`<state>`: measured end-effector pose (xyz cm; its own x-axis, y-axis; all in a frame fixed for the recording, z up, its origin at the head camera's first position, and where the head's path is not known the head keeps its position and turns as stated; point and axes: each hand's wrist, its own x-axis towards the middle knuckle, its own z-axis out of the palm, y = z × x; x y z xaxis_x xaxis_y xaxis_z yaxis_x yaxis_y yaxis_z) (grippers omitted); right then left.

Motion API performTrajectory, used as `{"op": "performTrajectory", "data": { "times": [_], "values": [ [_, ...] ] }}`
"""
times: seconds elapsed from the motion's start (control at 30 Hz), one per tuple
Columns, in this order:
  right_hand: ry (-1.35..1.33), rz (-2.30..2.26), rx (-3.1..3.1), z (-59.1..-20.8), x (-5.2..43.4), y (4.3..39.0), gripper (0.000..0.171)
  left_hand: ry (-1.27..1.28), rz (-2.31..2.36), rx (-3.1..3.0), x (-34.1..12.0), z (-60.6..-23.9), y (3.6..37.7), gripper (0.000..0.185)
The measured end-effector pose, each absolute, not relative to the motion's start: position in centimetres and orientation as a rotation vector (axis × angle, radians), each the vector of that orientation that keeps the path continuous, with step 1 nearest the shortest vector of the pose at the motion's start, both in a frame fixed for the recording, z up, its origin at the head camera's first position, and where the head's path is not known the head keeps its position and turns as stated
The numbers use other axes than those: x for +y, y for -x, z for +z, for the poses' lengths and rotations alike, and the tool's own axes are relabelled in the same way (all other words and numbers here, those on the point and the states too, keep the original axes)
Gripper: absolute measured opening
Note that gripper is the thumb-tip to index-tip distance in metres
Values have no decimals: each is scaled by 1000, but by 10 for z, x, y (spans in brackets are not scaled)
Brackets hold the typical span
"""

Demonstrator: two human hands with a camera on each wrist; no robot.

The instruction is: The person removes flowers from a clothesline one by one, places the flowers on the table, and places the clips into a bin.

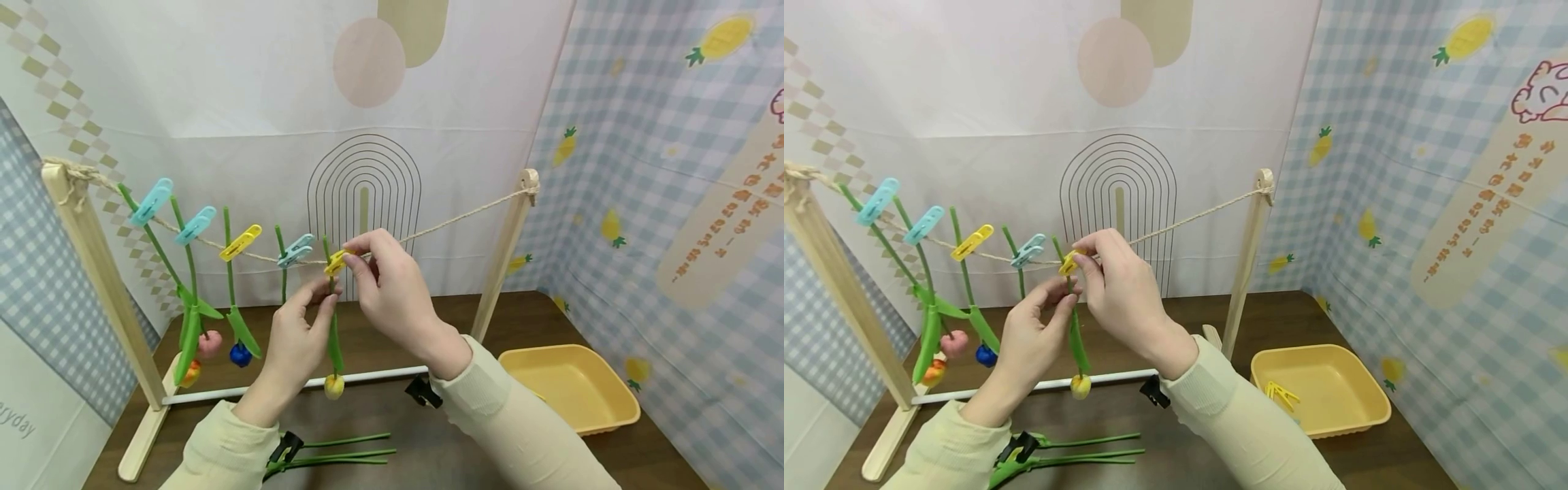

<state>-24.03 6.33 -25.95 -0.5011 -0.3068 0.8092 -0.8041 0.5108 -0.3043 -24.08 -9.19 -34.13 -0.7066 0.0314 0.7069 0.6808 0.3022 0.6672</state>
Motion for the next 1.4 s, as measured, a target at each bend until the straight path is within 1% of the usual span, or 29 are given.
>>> {"op": "performTrajectory", "data": {
  "times": [0.33, 0.83, 1.1, 1.4],
  "values": [
    [-940, 959, -1910, -259, 63, 239, 7, 583, -1459, -2075, -94, -346, 235, 22],
    [-951, 976, -1802, -261, 75, 238, 15, 636, -1390, -2085, -97, -353, 231, 20],
    [-941, 933, -1874, -276, 93, 240, 24, 619, -1369, -2144, -103, -359, 223, 19],
    [-912, 945, -1956, -304, 121, 244, 25, 652, -1198, -2187, -110, -370, 220, 19]
  ]
}}
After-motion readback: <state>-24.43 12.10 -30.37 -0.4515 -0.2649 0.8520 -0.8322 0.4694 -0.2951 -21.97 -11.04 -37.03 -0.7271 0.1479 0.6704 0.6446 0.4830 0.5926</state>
